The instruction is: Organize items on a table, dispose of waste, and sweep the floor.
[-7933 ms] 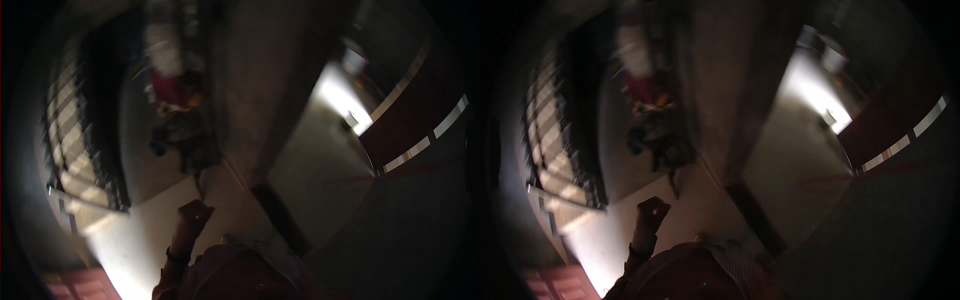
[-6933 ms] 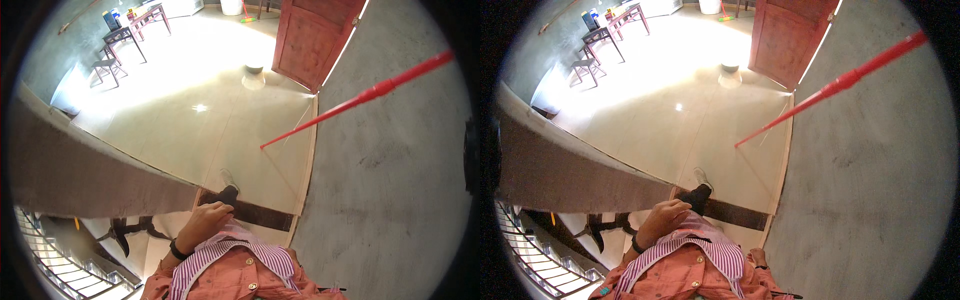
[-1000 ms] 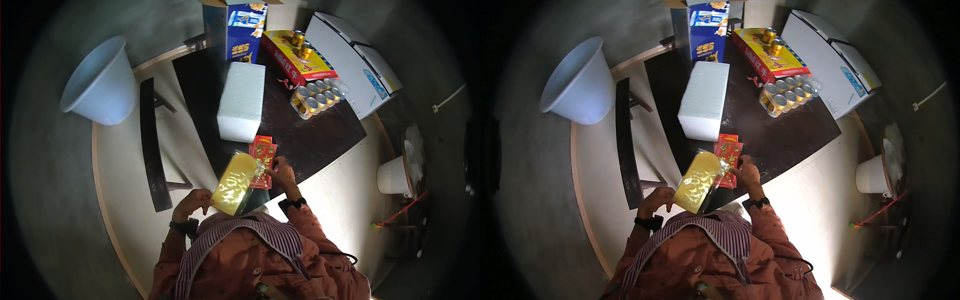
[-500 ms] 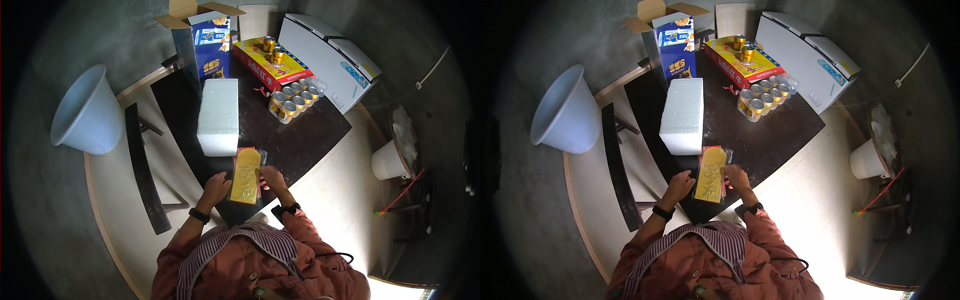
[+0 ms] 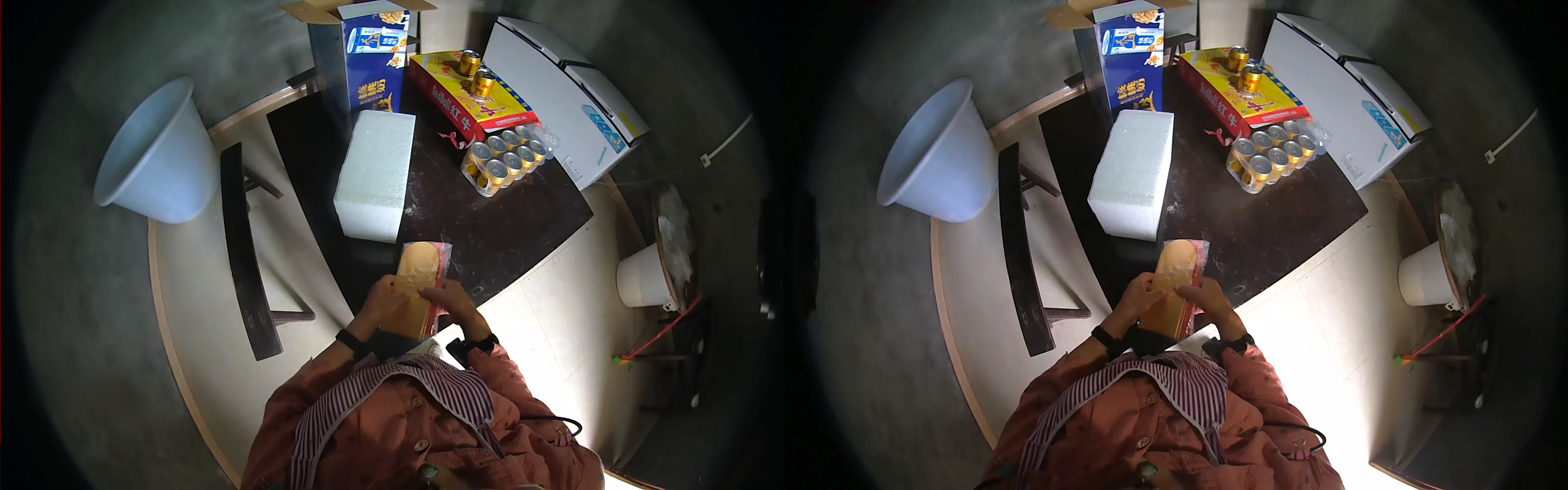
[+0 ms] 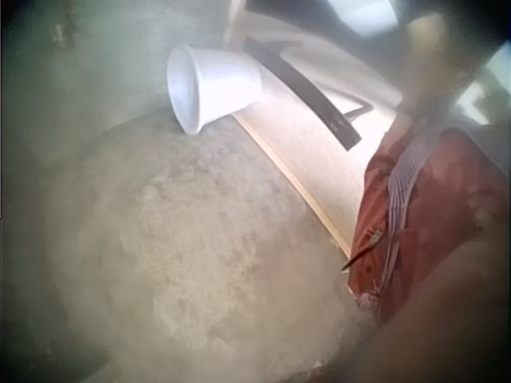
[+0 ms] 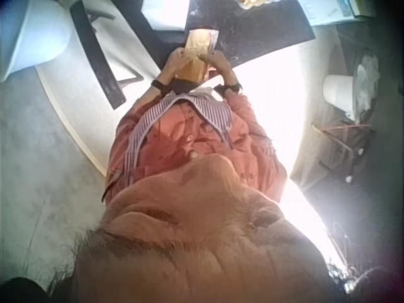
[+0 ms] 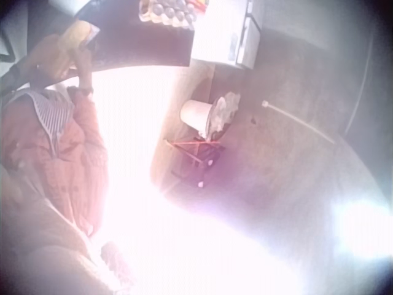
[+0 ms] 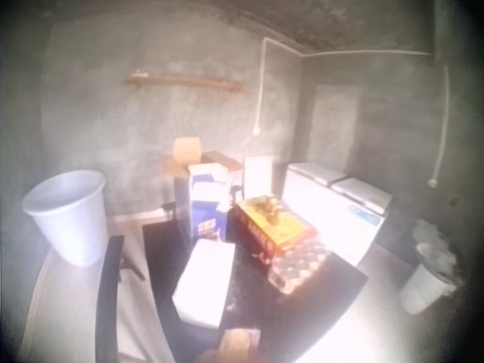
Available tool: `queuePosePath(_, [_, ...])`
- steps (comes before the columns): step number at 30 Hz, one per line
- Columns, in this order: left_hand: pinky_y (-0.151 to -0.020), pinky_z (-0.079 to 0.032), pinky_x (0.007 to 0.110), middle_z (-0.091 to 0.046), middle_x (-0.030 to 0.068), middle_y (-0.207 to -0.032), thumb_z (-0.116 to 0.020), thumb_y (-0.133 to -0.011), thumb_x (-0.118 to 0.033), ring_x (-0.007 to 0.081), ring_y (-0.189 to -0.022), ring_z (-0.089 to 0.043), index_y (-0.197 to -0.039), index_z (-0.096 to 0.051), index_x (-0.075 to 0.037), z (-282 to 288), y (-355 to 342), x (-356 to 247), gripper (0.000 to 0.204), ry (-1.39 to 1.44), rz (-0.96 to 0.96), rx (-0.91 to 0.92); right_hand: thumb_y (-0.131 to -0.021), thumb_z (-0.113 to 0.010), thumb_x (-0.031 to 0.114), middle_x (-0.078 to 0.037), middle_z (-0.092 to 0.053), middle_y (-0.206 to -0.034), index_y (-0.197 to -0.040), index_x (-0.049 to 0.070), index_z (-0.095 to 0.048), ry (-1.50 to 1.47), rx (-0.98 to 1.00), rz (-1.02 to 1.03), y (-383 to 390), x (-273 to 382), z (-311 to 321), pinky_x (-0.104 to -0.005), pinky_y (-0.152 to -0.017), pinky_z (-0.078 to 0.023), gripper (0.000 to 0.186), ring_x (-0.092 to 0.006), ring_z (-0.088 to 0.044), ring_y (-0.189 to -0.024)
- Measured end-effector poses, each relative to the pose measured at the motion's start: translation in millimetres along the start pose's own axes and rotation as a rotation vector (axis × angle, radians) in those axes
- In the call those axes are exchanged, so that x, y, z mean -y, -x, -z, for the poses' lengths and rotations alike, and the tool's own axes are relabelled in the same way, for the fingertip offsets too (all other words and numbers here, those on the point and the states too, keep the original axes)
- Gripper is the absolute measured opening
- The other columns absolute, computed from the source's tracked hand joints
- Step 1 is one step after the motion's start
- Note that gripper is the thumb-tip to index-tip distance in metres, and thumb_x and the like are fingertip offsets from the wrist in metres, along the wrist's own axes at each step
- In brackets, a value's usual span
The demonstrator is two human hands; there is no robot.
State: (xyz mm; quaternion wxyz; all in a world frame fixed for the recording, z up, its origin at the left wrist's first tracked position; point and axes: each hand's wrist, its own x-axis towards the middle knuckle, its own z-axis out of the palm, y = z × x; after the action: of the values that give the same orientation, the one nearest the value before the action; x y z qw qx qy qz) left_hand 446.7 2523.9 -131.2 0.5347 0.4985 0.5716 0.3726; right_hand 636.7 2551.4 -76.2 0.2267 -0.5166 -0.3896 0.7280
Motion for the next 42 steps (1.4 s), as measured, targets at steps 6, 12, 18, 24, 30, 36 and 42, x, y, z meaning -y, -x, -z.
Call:
queuePosePath(6, [-0.062,-0.048,0.025,-0.062,0.0113,-0.090,-0.062,-0.082,-0.019,0.0125,-0.069,-0.058,-0.119,-0.046,0.005,13,16,-45,0.047,0.157,0.083,0.113,-0.076,-0.058,0.028,-0.025,-0.062,-0.079,-0.095,-0.002,-0.053,1.106,-0.479,0.314,54,64,2,-0.0467,-0.068,-0.049,0.036,-0.0403,-0.062,-0.075])
queuePosePath(12, [-0.068,-0.048,0.027,-0.058,0.0135,-0.103,-0.067,-0.079,-0.015,0.0160,-0.081,-0.057,-0.123,-0.042,0.003,55,0,-64,0.054,0.012,-0.098,-0.306,-0.075,-0.053,0.022,-0.027,-0.062,-0.093,-0.102,0.000,-0.049,1.242,-0.456,0.005,50,77,3,-0.0480,-0.085,-0.044,0.035,-0.0419,-0.060,-0.091])
queuePosePath(18, [-0.091,-0.041,0.037,-0.037,0.0210,-0.132,-0.065,-0.079,-0.015,0.0277,-0.117,-0.044,-0.129,-0.034,0.003,81,-19,-160,0.061,-0.686,-0.562,-0.767,-0.073,-0.049,0.019,-0.032,-0.059,-0.097,-0.107,-0.002,-0.048,1.092,-0.528,-0.035,34,44,9,-0.0484,-0.089,-0.042,0.040,-0.0448,-0.058,-0.095])
queuePosePath(24, [-0.080,-0.047,0.033,-0.061,0.0169,-0.096,-0.070,-0.076,-0.029,0.0239,-0.089,-0.060,-0.112,-0.051,0.005,113,-64,-144,0.054,-0.034,-0.279,-0.371,-0.071,-0.048,0.020,-0.034,-0.058,-0.097,-0.112,-0.001,-0.046,1.003,-0.516,0.031,36,40,18,-0.0491,-0.089,-0.042,0.046,-0.0479,-0.055,-0.096])
queuePosePath(30, [-0.076,-0.048,0.035,-0.060,0.0176,-0.097,-0.069,-0.076,-0.023,0.0256,-0.087,-0.060,-0.109,-0.052,0.003,81,-57,-152,0.046,-0.178,-0.448,-0.379,-0.070,-0.050,0.024,-0.031,-0.059,-0.098,-0.113,-0.001,-0.049,0.898,-0.566,0.144,30,22,39,-0.0480,-0.088,-0.043,0.049,-0.0465,-0.055,-0.096])
queuePosePath(36, [-0.087,-0.042,0.042,-0.051,0.0203,-0.116,-0.073,-0.072,-0.021,0.0338,-0.107,-0.051,-0.119,-0.046,0.002,31,-8,-175,0.059,-0.690,-0.747,-0.276,-0.067,-0.064,0.018,-0.021,-0.063,-0.095,-0.116,-0.007,-0.049,0.381,-0.647,0.275,28,-39,100,-0.0361,-0.075,-0.049,0.057,-0.0297,-0.062,-0.085])
queuePosePath(42, [-0.096,-0.031,0.045,-0.038,0.0198,-0.132,-0.071,-0.072,-0.028,0.0332,-0.123,-0.037,-0.127,-0.041,-0.003,20,36,-147,0.068,-0.898,-0.663,-0.118,-0.076,-0.058,0.005,-0.013,-0.060,-0.094,-0.111,-0.008,-0.048,-0.051,-0.743,0.345,76,-35,110,-0.0312,-0.070,-0.049,0.039,-0.0197,-0.059,-0.080])
